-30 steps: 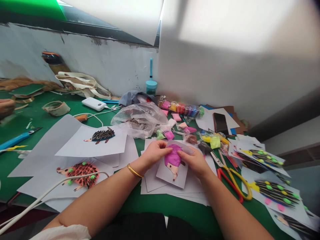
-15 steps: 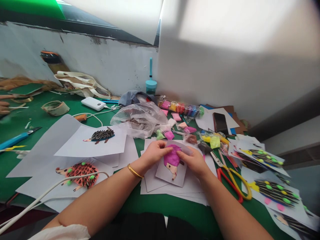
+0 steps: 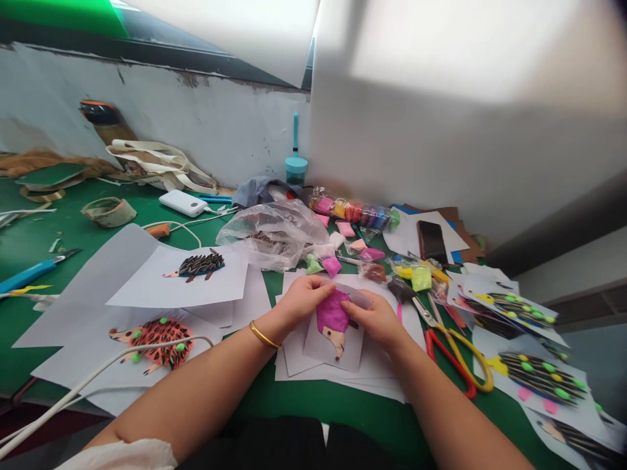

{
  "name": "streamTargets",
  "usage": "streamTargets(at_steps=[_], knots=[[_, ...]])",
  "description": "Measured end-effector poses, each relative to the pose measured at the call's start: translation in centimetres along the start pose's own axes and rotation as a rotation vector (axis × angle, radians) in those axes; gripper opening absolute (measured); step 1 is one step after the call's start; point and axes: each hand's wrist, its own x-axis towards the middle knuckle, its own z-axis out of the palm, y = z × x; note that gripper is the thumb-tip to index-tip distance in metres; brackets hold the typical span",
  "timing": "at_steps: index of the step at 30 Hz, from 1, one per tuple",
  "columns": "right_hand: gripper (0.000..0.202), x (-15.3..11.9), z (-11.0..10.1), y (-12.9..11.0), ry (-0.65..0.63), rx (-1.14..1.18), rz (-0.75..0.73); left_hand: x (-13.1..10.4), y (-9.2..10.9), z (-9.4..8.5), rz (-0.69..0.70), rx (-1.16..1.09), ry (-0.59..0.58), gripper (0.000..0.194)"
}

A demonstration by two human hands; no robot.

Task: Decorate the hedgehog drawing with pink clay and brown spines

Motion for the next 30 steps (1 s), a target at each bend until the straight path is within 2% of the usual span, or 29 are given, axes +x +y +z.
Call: streamTargets(at_steps=[5,10,16,21,25,30], knots=[[0.037,-0.19,0.25,-0.31,-0.045,-0.015,0.019,-0.12,0.11,0.12,0.006,0.006,-0.011,0.041],[0.036,-0.33,0.53,-0.66,-0.071,-0.105,-0.010,-0.28,0.07,0.26,-0.068,0.000,-0.039,0.035],[0.038,-0.32,0.47,-0.51,-0.092,-0.134,-0.003,-0.47,0.18,0.35,-0.078,0.051,-0.063,0.027],[0.041,-0.19,0.16,-0.18,-0.127,-0.099,-0.057,-0.48,0.13,0.43,-0.087,0.020,-0.060,0.036],[0.048,-0.03,0.14,0.02,-0.070,0.008,-0.073,-0.45,0.24,0.40,-0.055,-0.065,-0.088,0.049],[0.048,-0.12,-0.01,-0.12,0.009,0.109,-0.036,-0.39,0.15,0.20,-0.043,-0.063,-0.174,0.045]])
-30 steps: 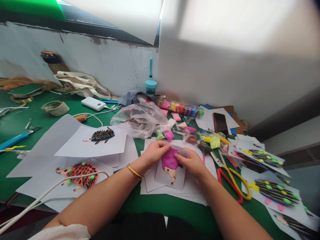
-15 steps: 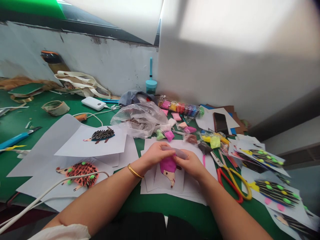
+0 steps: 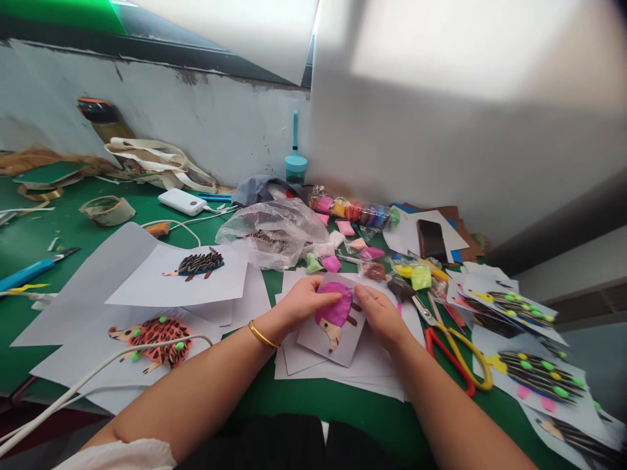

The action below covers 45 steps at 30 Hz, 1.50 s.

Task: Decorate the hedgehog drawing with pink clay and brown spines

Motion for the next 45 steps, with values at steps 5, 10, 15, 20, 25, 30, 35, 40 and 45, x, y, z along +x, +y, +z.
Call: streamTargets(at_steps=[5,10,15,20,25,30,35,40,45], knots=[[0.044,0.1,-1.1,-0.1,-0.067,-0.019,0.041,0.1,-0.2,-0.1,-0.023,0.025,0.000,0.044],[0.043,0.2,-2.0,-0.8,-0.165,0.018,0.105,0.0,-0.1,0.0,0.000,0.179,0.021,0.039],[0.040,-0.2,-1.3,-1.3,-0.120,-0.086,0.108,-0.2,0.0,0.2,0.034,0.221,0.014,0.041],[0.041,-0.4,-1.1,-1.3,-0.159,-0.093,0.107,-0.2,-0.2,0.1,-0.013,0.138,0.015,0.045],[0.045,-0.3,-1.6,-1.1,-0.240,-0.099,0.079,-0.1,-0.2,-0.1,-0.012,0.174,-0.013,0.045],[0.045,-0.3,-1.2,-1.0,-0.122,-0.124,0.078,0.0,-0.4,0.0,0.013,0.179,-0.005,0.045],[0.043,-0.4,-0.9,-1.2,-0.140,-0.100,0.100,0.0,-0.4,0.2,0.025,0.159,0.081,0.043],[0.046,-0.2,-0.9,-1.0,-0.114,-0.057,0.074,0.0,-0.1,0.0,0.054,0.132,0.095,0.044],[0.050,-0.1,-0.6,-1.0,0.013,-0.125,-0.027,0.0,-0.2,0.1,-0.030,0.069,-0.013,0.043]])
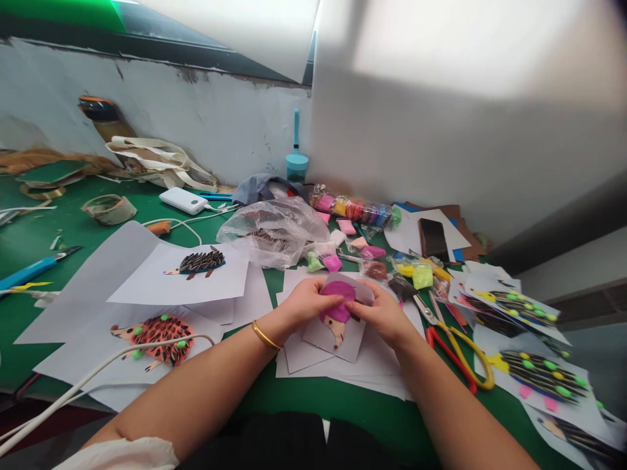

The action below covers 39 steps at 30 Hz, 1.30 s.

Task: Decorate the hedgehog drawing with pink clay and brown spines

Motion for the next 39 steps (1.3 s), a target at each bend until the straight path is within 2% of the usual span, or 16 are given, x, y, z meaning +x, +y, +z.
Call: streamTargets(at_steps=[4,7,13,17,21,25,30,39], knots=[[0.054,0.0,0.2,0.2,-0.007,0.098,0.009,-0.1,0.2,0.2,0.012,-0.073,0.070,0.044],[0.046,0.0,0.2,0.6,-0.063,0.163,0.049,-0.2,0.4,0.4,0.038,-0.119,0.104,0.045],[0.038,-0.2,0.4,0.8,0.003,0.109,0.023,-0.4,0.3,0.9,0.028,-0.090,0.056,0.044],[0.036,-0.3,0.4,0.5,-0.073,0.117,0.050,-0.1,-0.2,0.9,0.022,-0.047,0.076,0.036],[0.043,-0.1,0.3,0.3,-0.118,0.127,0.016,0.1,-0.2,0.7,0.016,-0.078,0.079,0.039],[0.046,0.2,0.2,0.8,-0.097,0.128,0.027,0.1,0.0,0.4,0.037,-0.081,0.061,0.042],[0.050,0.3,0.3,1.4,-0.088,0.169,0.043,0.1,0.0,0.2,0.079,-0.062,0.098,0.037],[0.049,0.1,0.4,1.2,-0.107,0.167,0.040,-0.1,0.1,0.1,0.085,-0.062,0.095,0.036]])
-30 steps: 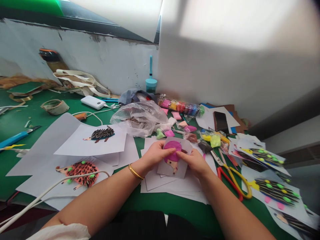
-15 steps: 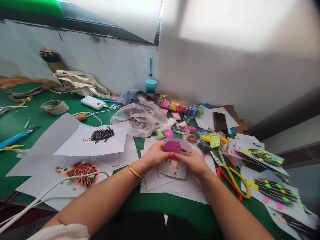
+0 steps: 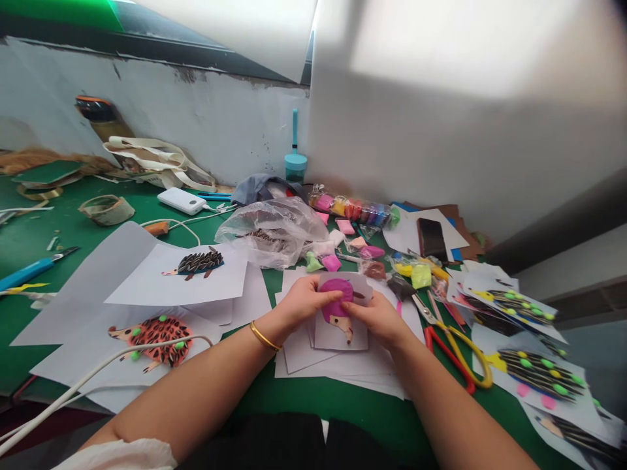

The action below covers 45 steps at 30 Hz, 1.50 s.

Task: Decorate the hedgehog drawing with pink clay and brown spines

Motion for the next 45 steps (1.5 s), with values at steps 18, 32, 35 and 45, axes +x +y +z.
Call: streamTargets(at_steps=[18,32,35,45], knots=[[0.046,-0.2,0.3,-0.4,0.010,-0.085,0.000,0.0,-0.5,0.2,-0.042,-0.007,0.039,0.041],[0.047,-0.1,0.6,-0.1,0.076,-0.023,0.001,0.0,-0.5,0.6,-0.019,-0.036,0.063,0.036],[0.044,0.0,0.4,0.0,0.118,-0.007,-0.040,0.0,-0.4,0.5,0.009,-0.054,0.018,0.036],[0.048,-0.2,-0.1,-0.6,0.116,0.076,0.035,0.0,-0.5,0.5,0.023,0.147,0.059,0.030]])
